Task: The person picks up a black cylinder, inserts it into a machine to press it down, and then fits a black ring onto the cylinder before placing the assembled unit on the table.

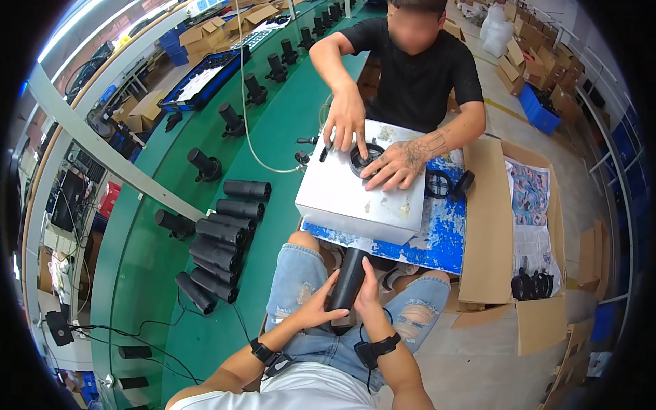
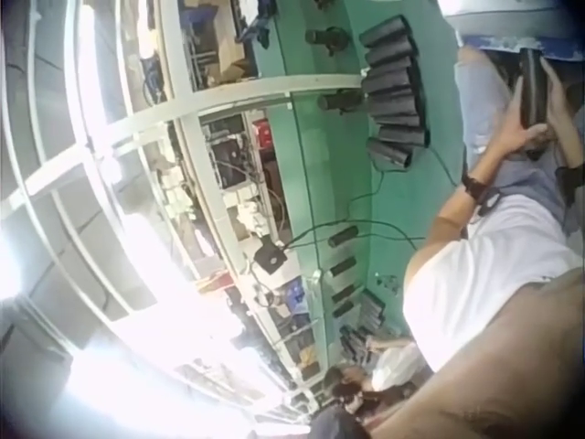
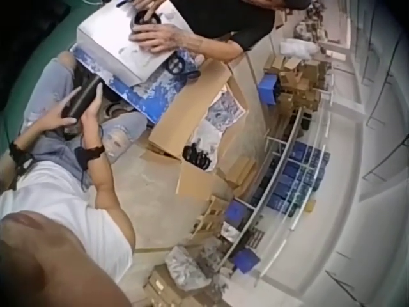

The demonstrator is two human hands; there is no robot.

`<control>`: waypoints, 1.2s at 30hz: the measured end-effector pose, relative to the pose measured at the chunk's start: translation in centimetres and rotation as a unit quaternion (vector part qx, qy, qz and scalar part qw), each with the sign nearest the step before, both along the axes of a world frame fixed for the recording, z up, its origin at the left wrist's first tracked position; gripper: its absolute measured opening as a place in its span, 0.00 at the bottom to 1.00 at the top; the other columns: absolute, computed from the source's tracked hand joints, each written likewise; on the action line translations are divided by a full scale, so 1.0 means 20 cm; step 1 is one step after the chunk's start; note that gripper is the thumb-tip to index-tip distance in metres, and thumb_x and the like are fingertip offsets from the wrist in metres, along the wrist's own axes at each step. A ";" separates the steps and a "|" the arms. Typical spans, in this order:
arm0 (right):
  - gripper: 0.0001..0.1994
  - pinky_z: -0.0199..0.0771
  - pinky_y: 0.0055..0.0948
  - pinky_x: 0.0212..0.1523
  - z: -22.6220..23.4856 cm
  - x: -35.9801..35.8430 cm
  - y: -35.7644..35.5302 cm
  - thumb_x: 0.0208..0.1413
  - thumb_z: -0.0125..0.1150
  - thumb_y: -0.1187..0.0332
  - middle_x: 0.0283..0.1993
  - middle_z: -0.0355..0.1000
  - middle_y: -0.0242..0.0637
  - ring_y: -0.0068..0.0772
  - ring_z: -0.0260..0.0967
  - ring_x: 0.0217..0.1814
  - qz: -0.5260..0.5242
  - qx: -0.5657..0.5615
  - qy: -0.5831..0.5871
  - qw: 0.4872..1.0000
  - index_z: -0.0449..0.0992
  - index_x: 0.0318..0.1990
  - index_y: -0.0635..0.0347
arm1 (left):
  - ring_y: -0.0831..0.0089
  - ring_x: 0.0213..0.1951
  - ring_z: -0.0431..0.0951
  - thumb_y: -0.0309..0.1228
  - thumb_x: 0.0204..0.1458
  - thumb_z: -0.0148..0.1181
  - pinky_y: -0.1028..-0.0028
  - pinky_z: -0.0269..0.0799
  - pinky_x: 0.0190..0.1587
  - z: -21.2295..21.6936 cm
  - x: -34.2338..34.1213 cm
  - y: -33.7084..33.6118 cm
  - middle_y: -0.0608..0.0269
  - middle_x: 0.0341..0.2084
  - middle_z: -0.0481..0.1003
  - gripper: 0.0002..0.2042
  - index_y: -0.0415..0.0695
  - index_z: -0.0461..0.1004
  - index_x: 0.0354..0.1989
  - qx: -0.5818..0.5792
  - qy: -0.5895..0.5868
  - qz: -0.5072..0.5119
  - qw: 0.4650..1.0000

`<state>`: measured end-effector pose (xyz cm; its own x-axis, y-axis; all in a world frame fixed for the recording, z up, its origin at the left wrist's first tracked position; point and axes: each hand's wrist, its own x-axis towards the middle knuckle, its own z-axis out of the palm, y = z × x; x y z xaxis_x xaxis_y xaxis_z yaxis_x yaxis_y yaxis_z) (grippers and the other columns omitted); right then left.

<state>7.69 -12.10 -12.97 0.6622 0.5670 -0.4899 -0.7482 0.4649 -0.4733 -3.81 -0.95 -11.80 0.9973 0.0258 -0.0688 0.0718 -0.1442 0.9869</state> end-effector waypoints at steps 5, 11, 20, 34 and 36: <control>0.19 0.75 0.27 0.37 0.03 -0.02 0.01 0.60 0.51 0.52 0.36 0.74 0.35 0.28 0.73 0.35 -0.014 -0.018 -0.030 0.999 0.72 0.44 0.60 | 0.59 0.64 0.59 0.36 0.45 0.70 0.64 0.64 0.59 -0.05 0.01 0.00 0.44 0.66 0.49 0.51 0.43 0.36 0.71 0.004 0.007 0.010 1.000; 0.16 0.73 0.25 0.41 -0.03 -0.02 0.00 0.61 0.52 0.57 0.38 0.73 0.34 0.26 0.72 0.38 -0.022 -0.019 -0.069 0.997 0.71 0.46 0.60 | 0.58 0.67 0.53 0.34 0.43 0.71 0.66 0.54 0.65 -0.06 0.01 0.01 0.44 0.67 0.50 0.51 0.40 0.39 0.70 0.037 0.006 0.016 0.999; 0.16 0.71 0.25 0.44 -0.01 -0.01 0.00 0.60 0.54 0.60 0.40 0.72 0.33 0.26 0.71 0.40 -0.028 -0.034 -0.096 0.994 0.69 0.50 0.60 | 0.53 0.66 0.57 0.35 0.42 0.68 0.64 0.55 0.64 -0.07 0.01 0.01 0.41 0.65 0.54 0.49 0.41 0.41 0.70 0.013 0.018 0.028 0.999; 0.29 0.57 0.42 0.65 0.13 0.16 -0.14 0.54 0.58 0.63 0.60 0.62 0.45 0.40 0.59 0.64 -0.067 0.082 -0.219 0.970 0.59 0.62 0.62 | 0.80 0.40 0.70 0.24 0.48 0.63 0.80 0.66 0.45 0.13 0.02 0.19 0.65 0.49 0.68 0.36 0.43 0.53 0.67 -0.159 0.004 0.101 0.982; 0.29 0.55 0.41 0.66 0.32 0.22 -0.11 0.55 0.58 0.63 0.61 0.62 0.39 0.36 0.58 0.64 -0.132 0.062 -0.212 0.966 0.58 0.63 0.60 | 0.85 0.36 0.67 0.21 0.48 0.62 0.82 0.64 0.41 0.32 0.10 0.17 0.68 0.44 0.69 0.34 0.41 0.56 0.65 -0.226 -0.032 0.096 0.969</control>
<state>12.04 -14.30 -6.62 0.9177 0.3887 -0.0818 -0.3474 0.6856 -0.6397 -1.76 2.54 -5.36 0.9797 0.1930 -0.0542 -0.0091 0.3132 0.9497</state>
